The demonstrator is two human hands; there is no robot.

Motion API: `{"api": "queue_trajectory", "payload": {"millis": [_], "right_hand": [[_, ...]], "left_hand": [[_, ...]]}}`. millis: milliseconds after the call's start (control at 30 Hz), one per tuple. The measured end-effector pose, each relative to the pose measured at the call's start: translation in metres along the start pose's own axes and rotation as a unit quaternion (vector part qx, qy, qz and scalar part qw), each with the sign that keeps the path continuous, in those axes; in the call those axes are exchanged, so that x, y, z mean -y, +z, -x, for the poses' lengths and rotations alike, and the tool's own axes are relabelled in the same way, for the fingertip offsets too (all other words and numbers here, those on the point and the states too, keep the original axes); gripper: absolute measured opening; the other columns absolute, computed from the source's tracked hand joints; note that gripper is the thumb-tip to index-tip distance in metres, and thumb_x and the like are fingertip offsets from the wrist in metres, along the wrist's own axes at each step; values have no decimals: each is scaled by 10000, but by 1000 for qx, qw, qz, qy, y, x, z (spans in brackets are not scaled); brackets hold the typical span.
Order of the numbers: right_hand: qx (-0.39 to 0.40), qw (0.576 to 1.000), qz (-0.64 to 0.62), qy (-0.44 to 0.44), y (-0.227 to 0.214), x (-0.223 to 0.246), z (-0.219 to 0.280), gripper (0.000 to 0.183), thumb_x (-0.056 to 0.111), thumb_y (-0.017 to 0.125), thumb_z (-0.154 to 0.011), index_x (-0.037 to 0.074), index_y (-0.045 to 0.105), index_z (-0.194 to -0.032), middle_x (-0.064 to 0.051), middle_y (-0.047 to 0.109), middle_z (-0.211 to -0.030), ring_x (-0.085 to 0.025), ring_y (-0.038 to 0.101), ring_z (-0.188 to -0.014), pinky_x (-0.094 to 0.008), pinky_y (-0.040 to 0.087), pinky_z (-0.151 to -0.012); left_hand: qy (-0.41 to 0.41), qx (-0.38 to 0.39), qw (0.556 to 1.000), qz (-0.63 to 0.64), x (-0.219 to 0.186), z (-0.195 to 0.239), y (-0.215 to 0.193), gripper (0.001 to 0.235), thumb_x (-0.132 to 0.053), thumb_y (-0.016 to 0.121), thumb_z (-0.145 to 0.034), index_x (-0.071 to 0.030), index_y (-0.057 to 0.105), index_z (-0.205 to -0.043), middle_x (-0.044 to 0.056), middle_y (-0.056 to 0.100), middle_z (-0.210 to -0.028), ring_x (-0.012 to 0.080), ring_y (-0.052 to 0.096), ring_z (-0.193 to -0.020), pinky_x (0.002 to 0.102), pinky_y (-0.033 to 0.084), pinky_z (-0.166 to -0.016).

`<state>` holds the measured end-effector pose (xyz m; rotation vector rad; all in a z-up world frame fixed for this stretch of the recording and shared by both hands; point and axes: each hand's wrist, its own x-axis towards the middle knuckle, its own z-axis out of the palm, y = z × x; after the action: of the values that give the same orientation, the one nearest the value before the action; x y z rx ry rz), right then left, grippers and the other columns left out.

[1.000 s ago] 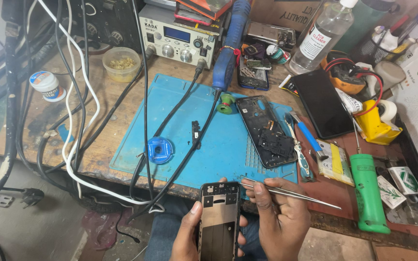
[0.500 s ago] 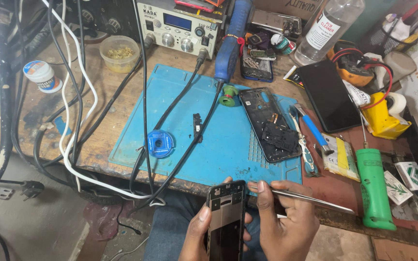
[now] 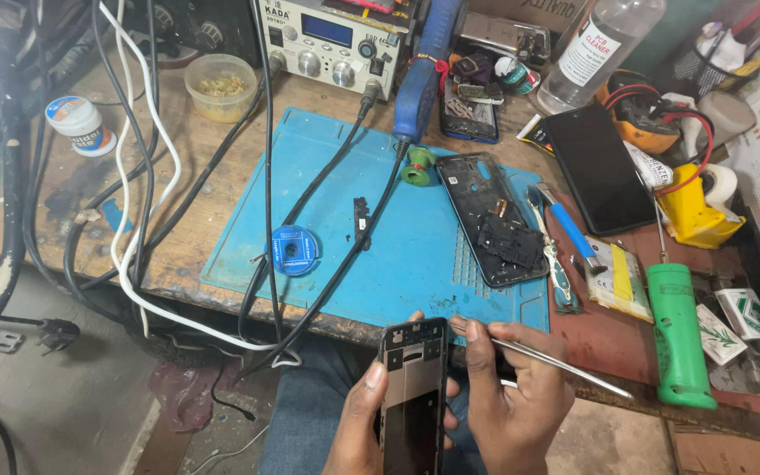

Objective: The person uses a green electric screwdriver to remove screws from a disassembled smartphone chassis, then uses tweezers and a blue plastic pry tool to lift and adjust internal components and adhesive strips. The phone remains open on a cluttered workbench throughout.

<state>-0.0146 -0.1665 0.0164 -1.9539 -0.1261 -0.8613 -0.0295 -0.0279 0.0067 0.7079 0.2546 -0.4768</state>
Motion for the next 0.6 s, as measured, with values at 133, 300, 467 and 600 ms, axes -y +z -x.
{"api": "queue_trajectory", "payload": {"millis": [133,300,467,600], "right_hand": [[4,998,26,62,-5,8,19,209,30,694,-935,-26,551,-1077,-207,781,-946,-187,784,-868,-259,621,-700],[0,998,-5,61,-5,7,19,220,51,678,-956,-25,516,-1085,-202,777,-949,-167,782,-874,-268,637,-729],[19,994,-64,82,2,6,-3,218,45,674,-982,-23,517,-1118,-206,781,-941,-115,671,-632,-247,540,-519],[16,996,-44,79,-2,15,9,228,53,673,-960,-23,516,-1107,-206,770,-925,-140,717,-705,-274,591,-544]], "left_hand": [[8,24,1000,12,0,-1,-3,781,-567,308,-905,-207,421,-1588,139,693,-983,202,676,-777,359,594,-665],[-7,22,1000,6,4,-7,-8,783,-553,263,-913,-237,426,-1610,143,686,-979,194,692,-767,359,613,-655],[-12,67,995,67,7,-6,-13,766,-582,259,-976,-114,410,-1563,172,695,-1047,227,688,-816,378,608,-700],[-26,79,992,98,6,-10,-14,791,-595,258,-991,-40,445,-1524,173,699,-1066,238,692,-841,384,608,-717]]}}
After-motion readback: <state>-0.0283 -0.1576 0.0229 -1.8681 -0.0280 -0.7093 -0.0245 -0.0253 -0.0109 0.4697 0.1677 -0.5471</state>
